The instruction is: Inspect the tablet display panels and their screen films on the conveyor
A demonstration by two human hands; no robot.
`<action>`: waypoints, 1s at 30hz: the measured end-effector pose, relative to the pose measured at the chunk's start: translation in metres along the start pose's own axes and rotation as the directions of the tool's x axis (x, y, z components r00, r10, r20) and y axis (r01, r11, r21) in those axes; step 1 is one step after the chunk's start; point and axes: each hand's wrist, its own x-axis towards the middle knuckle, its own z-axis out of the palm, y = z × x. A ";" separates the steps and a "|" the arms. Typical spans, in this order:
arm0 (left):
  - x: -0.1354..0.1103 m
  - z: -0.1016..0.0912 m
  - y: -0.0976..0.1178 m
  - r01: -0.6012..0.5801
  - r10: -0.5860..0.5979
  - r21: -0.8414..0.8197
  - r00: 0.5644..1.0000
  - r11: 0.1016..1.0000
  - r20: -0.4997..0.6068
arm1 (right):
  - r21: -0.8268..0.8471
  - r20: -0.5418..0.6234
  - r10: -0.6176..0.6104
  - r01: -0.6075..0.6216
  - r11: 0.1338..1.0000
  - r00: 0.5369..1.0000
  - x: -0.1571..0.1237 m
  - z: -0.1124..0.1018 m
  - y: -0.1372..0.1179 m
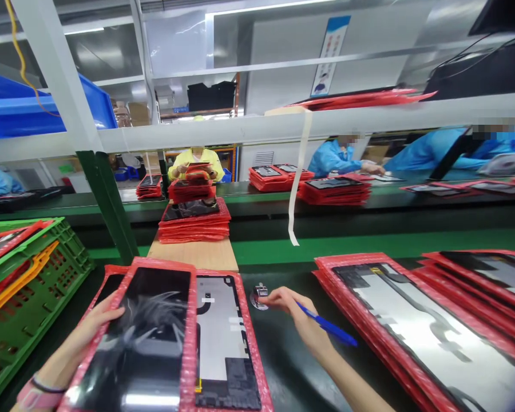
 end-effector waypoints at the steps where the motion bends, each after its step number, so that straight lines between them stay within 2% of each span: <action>1: 0.003 -0.016 -0.001 0.022 -0.022 -0.005 0.998 1.000 -0.051 | 0.067 0.031 0.038 -0.040 0.997 0.999 -0.003 0.003 -0.004; 4: 0.010 -0.057 -0.006 0.035 -0.031 0.022 0.985 0.999 -0.170 | 0.299 0.167 0.140 -0.186 0.936 0.976 -0.013 0.015 -0.014; 6: 0.011 -0.074 -0.009 0.046 -0.028 0.076 0.974 0.996 -0.224 | 0.362 0.238 0.158 -0.239 0.901 0.958 -0.020 0.025 -0.019; 9: 0.011 -0.082 -0.007 0.048 -0.002 0.167 0.966 0.985 -0.260 | 0.304 0.258 0.153 -0.230 0.925 0.954 -0.028 0.039 -0.022; 12: 0.010 -0.079 0.001 -0.012 0.068 0.302 0.982 0.953 -0.175 | 0.170 0.249 0.128 -0.173 0.970 0.960 -0.034 0.050 -0.022; 14: 0.011 -0.074 0.005 -0.094 0.174 0.456 0.975 0.885 -0.136 | 0.022 0.250 0.088 -0.097 0.995 0.964 -0.038 0.055 -0.019; 17: 0.009 -0.064 0.006 -0.163 0.338 0.615 0.924 0.771 -0.178 | -0.117 0.245 0.044 -0.015 0.993 0.968 -0.041 0.061 -0.014; 20: 0.002 -0.044 0.001 -0.201 0.419 0.651 0.887 0.732 -0.197 | -0.150 0.244 0.035 0.003 0.989 0.969 -0.043 0.064 -0.011; 22: -0.008 -0.024 -0.002 -0.210 0.415 0.640 0.891 0.739 -0.187 | -0.168 0.250 0.031 0.012 0.986 0.968 -0.043 0.065 -0.011; 24: -0.018 0.001 -0.003 -0.199 0.335 0.560 0.930 0.804 -0.151 | -0.176 0.258 0.025 0.021 0.984 0.966 -0.043 0.066 -0.013; 26: -0.025 0.027 -0.005 -0.207 0.258 0.435 0.964 0.876 -0.061 | -0.172 0.270 0.022 0.026 0.985 0.963 -0.043 0.066 -0.015; 28: -0.029 0.049 -0.008 -0.133 0.126 0.289 0.991 0.948 0.042 | -0.156 0.272 0.023 0.020 0.988 0.962 -0.043 0.066 -0.015; 30: -0.029 0.065 -0.011 -0.021 0.001 0.191 0.994 0.981 0.108 | -0.132 0.257 0.032 0.002 0.991 0.966 -0.043 0.066 -0.015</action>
